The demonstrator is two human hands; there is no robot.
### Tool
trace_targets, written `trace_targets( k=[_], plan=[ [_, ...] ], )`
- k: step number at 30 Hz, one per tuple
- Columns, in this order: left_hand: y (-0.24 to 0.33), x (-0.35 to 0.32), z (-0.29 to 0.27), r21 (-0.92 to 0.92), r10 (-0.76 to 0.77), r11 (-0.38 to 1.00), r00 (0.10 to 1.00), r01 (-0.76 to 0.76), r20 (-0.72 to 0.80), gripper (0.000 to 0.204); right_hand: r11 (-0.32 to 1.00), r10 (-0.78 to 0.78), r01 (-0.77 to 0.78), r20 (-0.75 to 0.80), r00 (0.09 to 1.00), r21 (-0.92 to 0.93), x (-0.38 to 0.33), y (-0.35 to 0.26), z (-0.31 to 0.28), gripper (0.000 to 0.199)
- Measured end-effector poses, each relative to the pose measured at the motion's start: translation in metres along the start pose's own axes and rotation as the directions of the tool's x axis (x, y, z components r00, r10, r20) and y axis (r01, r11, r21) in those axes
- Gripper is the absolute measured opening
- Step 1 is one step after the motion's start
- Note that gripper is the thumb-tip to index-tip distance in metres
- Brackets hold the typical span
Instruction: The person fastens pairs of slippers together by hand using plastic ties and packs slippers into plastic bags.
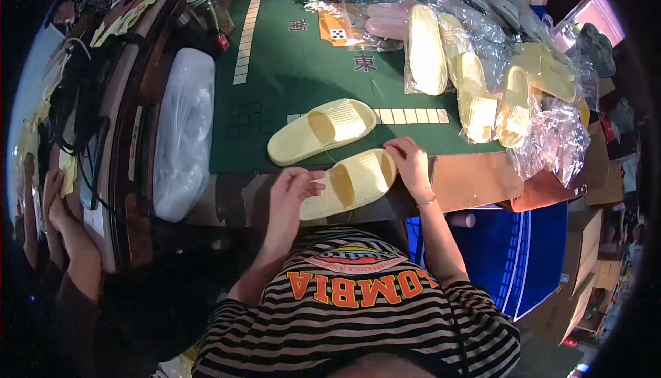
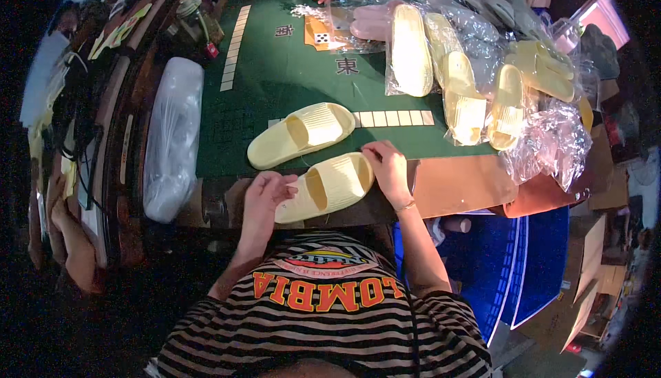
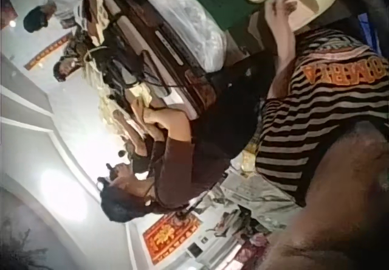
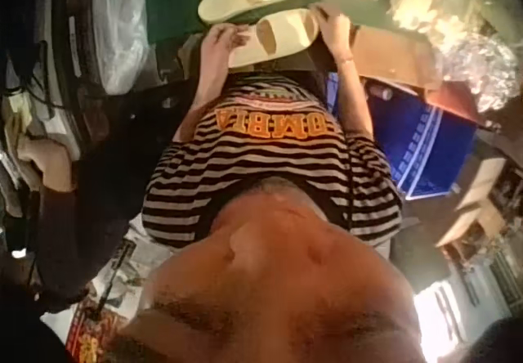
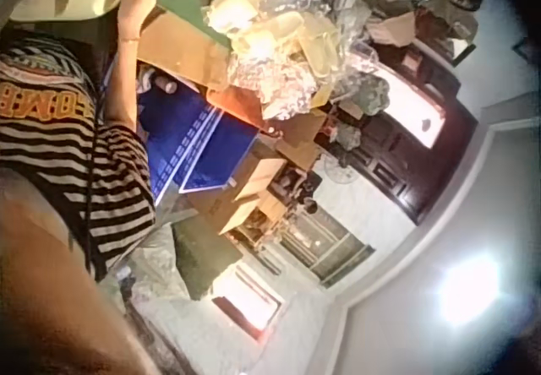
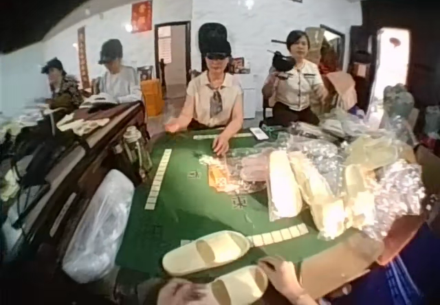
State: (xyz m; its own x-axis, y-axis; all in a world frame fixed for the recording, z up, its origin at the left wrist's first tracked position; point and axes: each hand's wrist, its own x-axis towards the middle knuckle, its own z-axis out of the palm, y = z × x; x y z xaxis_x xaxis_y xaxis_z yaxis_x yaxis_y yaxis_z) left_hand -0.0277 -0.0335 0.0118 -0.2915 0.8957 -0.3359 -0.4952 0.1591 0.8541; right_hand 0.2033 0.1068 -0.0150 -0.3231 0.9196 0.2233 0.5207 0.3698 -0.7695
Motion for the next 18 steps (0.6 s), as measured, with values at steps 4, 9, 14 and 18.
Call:
trace_targets(
  k=[4, 9, 14, 18],
  plan=[
    [0.016, 0.013, -0.01, -0.085, 0.133, 0.986, 0.986, -0.142, -0.101, 0.014, 0.922, 0.216, -0.174, -0.087, 0.972, 0.347, 0.009, 0.0, 0.011, 0.01],
    [0.033, 0.042, -0.015, -0.071, 0.264, 0.958, 0.951, -0.278, -0.159, 0.015, 0.364, 0.394, -0.148, -0.008, 0.919, 0.92, 0.037, 0.001, 0.025, 0.011],
    [0.021, 0.087, -0.004, 0.179, 0.256, 0.959, 0.943, -0.22, -0.213, 0.01, 0.707, 0.25, -0.181, -0.002, 0.968, 0.683, 0.052, 0.007, 0.036, 0.013],
    [-0.005, 0.122, -0.007, 0.43, 0.258, 0.874, 0.966, -0.228, -0.013, 0.011, 0.802, 0.17, -0.155, 0.029, 0.985, 0.577, 0.053, 0.0, 0.046, 0.018]
  ],
)
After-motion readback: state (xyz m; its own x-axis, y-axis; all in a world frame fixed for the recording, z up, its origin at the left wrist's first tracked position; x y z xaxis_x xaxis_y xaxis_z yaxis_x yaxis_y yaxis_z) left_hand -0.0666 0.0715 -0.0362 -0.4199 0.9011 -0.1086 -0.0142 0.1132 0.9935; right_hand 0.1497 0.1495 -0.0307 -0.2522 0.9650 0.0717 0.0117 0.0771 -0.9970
